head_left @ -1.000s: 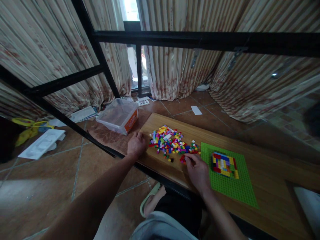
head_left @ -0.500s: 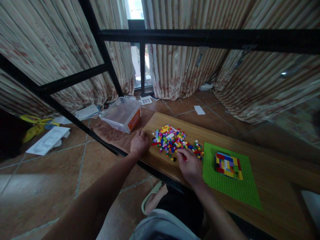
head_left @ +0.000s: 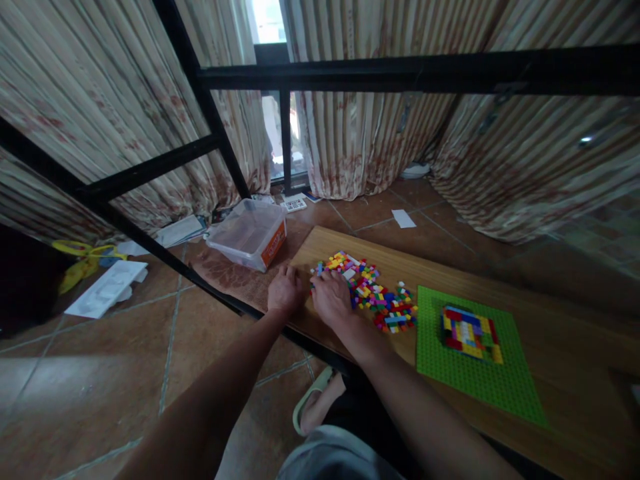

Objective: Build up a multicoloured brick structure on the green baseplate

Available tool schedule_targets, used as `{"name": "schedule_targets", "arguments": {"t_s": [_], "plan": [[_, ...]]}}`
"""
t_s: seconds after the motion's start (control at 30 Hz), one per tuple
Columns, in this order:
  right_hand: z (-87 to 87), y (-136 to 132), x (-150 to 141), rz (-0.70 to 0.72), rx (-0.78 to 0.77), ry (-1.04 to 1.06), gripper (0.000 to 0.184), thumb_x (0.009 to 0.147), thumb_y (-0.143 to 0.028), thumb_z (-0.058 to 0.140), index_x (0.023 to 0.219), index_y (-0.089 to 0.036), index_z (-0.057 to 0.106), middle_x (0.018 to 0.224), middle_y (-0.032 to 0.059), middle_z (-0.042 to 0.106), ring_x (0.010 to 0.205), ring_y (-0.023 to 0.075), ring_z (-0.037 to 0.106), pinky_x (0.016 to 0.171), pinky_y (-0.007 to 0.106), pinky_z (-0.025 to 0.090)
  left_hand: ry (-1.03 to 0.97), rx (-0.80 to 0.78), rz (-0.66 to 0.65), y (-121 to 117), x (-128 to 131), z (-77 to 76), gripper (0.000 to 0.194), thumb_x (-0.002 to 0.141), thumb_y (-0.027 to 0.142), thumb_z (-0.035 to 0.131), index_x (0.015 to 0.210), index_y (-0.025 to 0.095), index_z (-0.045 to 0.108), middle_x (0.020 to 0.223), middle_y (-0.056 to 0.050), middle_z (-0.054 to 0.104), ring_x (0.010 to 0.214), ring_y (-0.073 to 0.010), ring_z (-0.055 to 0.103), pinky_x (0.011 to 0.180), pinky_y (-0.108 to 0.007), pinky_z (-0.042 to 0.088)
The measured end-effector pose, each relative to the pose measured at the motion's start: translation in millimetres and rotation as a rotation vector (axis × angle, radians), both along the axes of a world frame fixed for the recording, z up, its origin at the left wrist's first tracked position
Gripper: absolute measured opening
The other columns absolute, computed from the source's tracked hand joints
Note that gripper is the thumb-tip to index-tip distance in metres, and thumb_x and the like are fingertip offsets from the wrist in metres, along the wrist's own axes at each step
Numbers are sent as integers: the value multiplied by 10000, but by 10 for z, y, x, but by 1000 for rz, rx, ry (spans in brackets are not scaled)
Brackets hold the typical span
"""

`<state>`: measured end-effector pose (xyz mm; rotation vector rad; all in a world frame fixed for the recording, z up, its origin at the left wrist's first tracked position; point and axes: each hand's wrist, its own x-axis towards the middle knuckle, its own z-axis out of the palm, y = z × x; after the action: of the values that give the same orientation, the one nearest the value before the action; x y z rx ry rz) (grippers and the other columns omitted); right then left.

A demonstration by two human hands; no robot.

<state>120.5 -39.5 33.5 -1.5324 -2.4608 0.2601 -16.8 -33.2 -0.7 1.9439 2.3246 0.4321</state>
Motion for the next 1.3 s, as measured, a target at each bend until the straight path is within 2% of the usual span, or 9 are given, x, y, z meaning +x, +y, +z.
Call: {"name": "schedule_targets", "arguments": {"t_s": [0.2, 0.37, 0.47, 0.6, 0.73, 0.93, 1.07, 1.3], "plan": [[15, 46, -53, -15, -26, -38, 347, 917, -110, 392, 1019, -169, 717, 1087, 140, 675, 1098, 276, 524, 934, 403, 379, 5, 21, -9, 11, -22, -31, 246, 927, 215, 415, 1085, 180, 601, 1132, -109, 606, 1001, -214, 620, 809, -304, 486], [23, 8, -29, -34, -19, -19, 324, 923, -126, 411, 1025, -180, 714, 1073, 136, 673, 1076, 267, 539, 929, 397, 386, -5, 17, 8, 13, -15, -17, 249, 919, 203, 416, 1082, 183, 603, 1135, -106, 609, 1005, -220, 620, 806, -313, 487], [29, -87, 40, -32, -9, 86, 310, 940, -166, 428, 1083, -204, 700, 1055, 114, 668, 1022, 245, 566, 915, 380, 409, -3, 25, 9, 10, -14, -12, 250, 921, 217, 412, 1075, 180, 605, 1151, -108, 610, 992, -221, 626, 788, -310, 484], [18, -267, 206, -43, 15, 362, 322, 940, -151, 436, 1093, -231, 707, 1001, 74, 656, 956, 198, 598, 865, 311, 457, -3, 47, -10, 9, -25, -15, 265, 927, 232, 408, 1088, 175, 611, 1156, -113, 610, 1005, -226, 623, 776, -306, 476], [-24, -449, 470, -168, -4, 633, 311, 916, -124, 456, 1018, -234, 729, 948, 55, 652, 824, 163, 620, 755, 277, 500, 18, 42, -6, 20, -36, -9, 287, 935, 253, 401, 1097, 168, 622, 1141, -125, 612, 1022, -242, 620, 767, -311, 470], [-114, -777, 1006, -353, 4, 867, 207, 851, -146, 558, 948, -235, 718, 932, 42, 671, 860, 166, 645, 803, 305, 524, 43, 40, -2, 35, -25, 34, 294, 927, 258, 412, 1124, 176, 615, 1158, -135, 606, 1024, -259, 620, 762, -331, 480], [-187, -1046, 1371, -479, 9, 900, 178, 855, -207, 561, 934, -237, 717, 939, 41, 677, 864, 173, 654, 789, 318, 528, 53, 17, 9, 35, -12, 66, 303, 919, 267, 429, 1144, 175, 610, 1170, -146, 600, 1004, -271, 624, 755, -352, 488], [-257, -1376, 2060, -719, 111, 741, 255, 882, -372, 554, 1024, -220, 702, 996, 76, 706, 856, 207, 675, 793, 367, 540, 54, 41, 2, 39, 3, 99, 311, 918, 279, 414, 1119, 171, 625, 1156, -147, 610, 1038, -284, 611, 785, -365, 490]]}}
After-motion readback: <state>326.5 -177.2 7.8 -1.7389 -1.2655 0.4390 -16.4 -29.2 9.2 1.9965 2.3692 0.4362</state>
